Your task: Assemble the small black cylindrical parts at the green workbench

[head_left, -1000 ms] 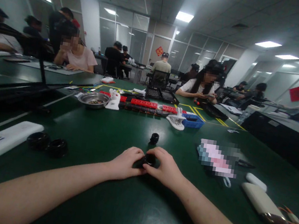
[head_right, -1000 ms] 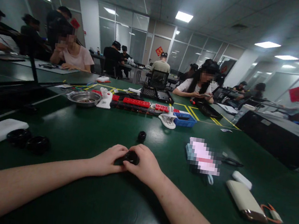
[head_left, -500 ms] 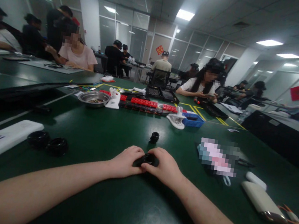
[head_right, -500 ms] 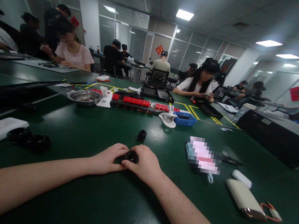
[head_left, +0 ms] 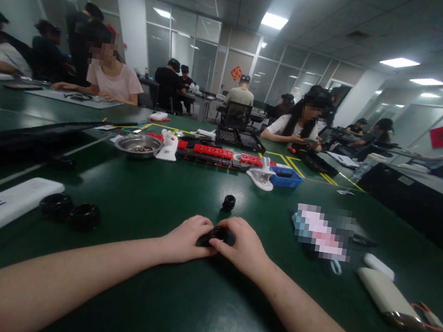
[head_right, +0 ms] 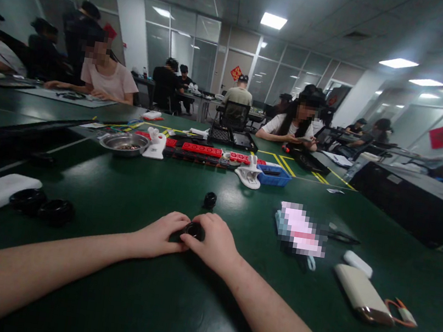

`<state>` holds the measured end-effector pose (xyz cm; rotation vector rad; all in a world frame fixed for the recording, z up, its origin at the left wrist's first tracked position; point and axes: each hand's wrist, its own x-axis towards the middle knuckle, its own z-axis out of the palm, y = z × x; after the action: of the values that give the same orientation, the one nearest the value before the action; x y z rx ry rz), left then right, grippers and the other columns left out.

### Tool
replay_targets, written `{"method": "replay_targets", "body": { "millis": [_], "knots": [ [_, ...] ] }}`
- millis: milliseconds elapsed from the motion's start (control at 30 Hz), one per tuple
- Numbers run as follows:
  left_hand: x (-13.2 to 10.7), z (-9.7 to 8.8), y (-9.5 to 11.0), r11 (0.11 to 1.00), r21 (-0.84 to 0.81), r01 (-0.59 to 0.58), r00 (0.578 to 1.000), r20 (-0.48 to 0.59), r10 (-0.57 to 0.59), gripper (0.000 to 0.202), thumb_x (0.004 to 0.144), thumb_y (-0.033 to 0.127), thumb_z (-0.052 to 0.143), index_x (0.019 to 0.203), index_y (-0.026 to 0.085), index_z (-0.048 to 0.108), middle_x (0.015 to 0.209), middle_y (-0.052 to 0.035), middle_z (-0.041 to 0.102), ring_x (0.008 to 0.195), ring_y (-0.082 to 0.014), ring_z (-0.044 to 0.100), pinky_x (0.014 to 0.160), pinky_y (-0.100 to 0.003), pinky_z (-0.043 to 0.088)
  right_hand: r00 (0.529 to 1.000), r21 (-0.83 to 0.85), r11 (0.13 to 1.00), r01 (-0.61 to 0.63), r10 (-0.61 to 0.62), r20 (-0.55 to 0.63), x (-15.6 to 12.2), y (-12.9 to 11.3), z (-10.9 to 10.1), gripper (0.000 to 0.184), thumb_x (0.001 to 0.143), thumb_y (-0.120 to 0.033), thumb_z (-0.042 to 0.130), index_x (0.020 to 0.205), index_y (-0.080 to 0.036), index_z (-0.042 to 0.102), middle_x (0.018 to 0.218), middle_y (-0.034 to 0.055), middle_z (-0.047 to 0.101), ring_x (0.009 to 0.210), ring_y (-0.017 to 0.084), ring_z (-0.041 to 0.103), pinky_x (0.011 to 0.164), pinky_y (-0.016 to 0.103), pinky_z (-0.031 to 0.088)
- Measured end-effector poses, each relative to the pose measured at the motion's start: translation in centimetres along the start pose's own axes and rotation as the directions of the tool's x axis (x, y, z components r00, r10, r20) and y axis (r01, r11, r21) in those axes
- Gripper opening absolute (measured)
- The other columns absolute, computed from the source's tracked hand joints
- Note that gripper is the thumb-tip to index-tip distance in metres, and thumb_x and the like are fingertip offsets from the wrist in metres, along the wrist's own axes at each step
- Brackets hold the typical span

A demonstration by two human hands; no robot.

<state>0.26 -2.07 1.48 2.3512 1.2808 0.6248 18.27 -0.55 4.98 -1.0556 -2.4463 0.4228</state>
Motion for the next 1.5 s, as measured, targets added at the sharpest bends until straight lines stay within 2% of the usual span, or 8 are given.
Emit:
{"method": "replay_targets", "body": {
  "millis": [200,467,700,867,967,1200,1367,1500],
  "knots": [
    [0.0,0.1,-0.3,1.0,0.024,-0.002,1.0,0.01,0.002,0.032,0.075,0.041,0.059,0.097,0.018,0.056,0.105,-0.0072,0.052,0.1,-0.0241,0.045,0.088,-0.037,0.039,0.995,0.136,0.988,0.076,-0.083,0.051,-0.2,0.4,-0.3,0.06,0.067,-0.016,0.058,0.124,-0.017,0.04,0.124,0.012,0.048,0.113,0.025,0.045,0.094,0.042,0.035],
    [-0.1,0.1,-0.2,1.0,-0.004,-0.005,1.0,0.0,0.005,0.031,0.075,0.04,0.059,0.098,0.019,0.056,0.105,-0.0061,0.052,0.099,-0.0231,0.046,0.086,-0.036,0.04,0.998,-0.004,1.0,0.003,-0.003,-0.066,0.1,0.1,-0.2,0.021,0.069,-0.031,0.063,0.085,-0.018,0.059,0.09,0.0072,0.059,0.092,0.024,0.052,0.082,0.039,0.041],
    [0.0,0.1,-0.3,1.0,0.0,-0.001,1.0,-0.001,0.001,0.032,0.074,0.04,0.06,0.097,0.018,0.057,0.105,-0.007,0.052,0.101,-0.0239,0.045,0.088,-0.037,0.039,0.995,0.113,0.989,0.091,-0.095,0.031,-0.1,0.3,-0.3,0.048,0.068,-0.014,0.057,0.115,-0.017,0.047,0.118,0.0106,0.049,0.113,0.024,0.042,0.095,0.04,0.033],
    [0.0,0.1,-0.2,1.0,-0.021,0.008,1.0,-0.005,-0.008,0.03,0.074,0.04,0.06,0.096,0.019,0.056,0.103,-0.0063,0.053,0.098,-0.0233,0.047,0.086,-0.036,0.04,0.996,-0.064,0.998,-0.024,0.018,-0.086,0.0,0.3,-0.1,0.027,0.073,-0.039,0.059,0.09,-0.018,0.056,0.093,0.0076,0.056,0.092,0.024,0.05,0.08,0.038,0.041],
    [0.0,0.1,-0.2,1.0,-0.019,0.008,1.0,-0.007,-0.008,0.032,0.074,0.04,0.061,0.098,0.02,0.056,0.104,-0.0063,0.052,0.099,-0.0237,0.046,0.086,-0.037,0.04,0.999,-0.047,0.998,-0.032,0.031,-0.032,0.1,0.2,-0.5,0.016,0.076,-0.032,0.058,0.081,-0.017,0.06,0.083,0.0058,0.06,0.084,0.022,0.053,0.077,0.036,0.043],
    [0.0,-0.1,0.0,1.0,-0.003,0.001,1.0,0.013,-0.001,0.032,0.073,0.039,0.061,0.099,0.02,0.058,0.106,-0.0066,0.052,0.101,-0.0243,0.045,0.089,-0.038,0.039,0.995,0.143,0.99,0.015,-0.029,0.095,0.0,0.6,-0.7,0.042,0.078,-0.018,0.05,0.12,-0.015,0.046,0.123,0.0117,0.05,0.114,0.023,0.044,0.096,0.04,0.034],
    [0.0,-0.3,0.1,1.0,0.007,-0.004,0.999,0.032,0.004,0.031,0.075,0.04,0.059,0.098,0.019,0.058,0.106,-0.0071,0.052,0.102,-0.0245,0.045,0.088,-0.037,0.039,0.999,0.052,0.999,0.007,-0.009,0.03,-0.1,0.0,0.0,0.043,0.068,-0.037,0.066,0.103,-0.016,0.054,0.1,0.0088,0.058,0.095,0.024,0.053,0.081,0.038,0.043],
    [0.1,0.0,0.0,1.0,0.005,-0.01,1.0,0.017,0.01,0.03,0.075,0.038,0.06,0.096,0.017,0.059,0.105,-0.0073,0.053,0.101,-0.0239,0.045,0.089,-0.037,0.039,0.995,0.081,0.995,0.053,-0.059,0.08,-0.1,-0.3,-0.2,0.029,0.069,-0.025,0.064,0.096,-0.017,0.058,0.094,0.0058,0.06,0.09,0.021,0.055,0.08,0.035,0.044]
  ]
}}
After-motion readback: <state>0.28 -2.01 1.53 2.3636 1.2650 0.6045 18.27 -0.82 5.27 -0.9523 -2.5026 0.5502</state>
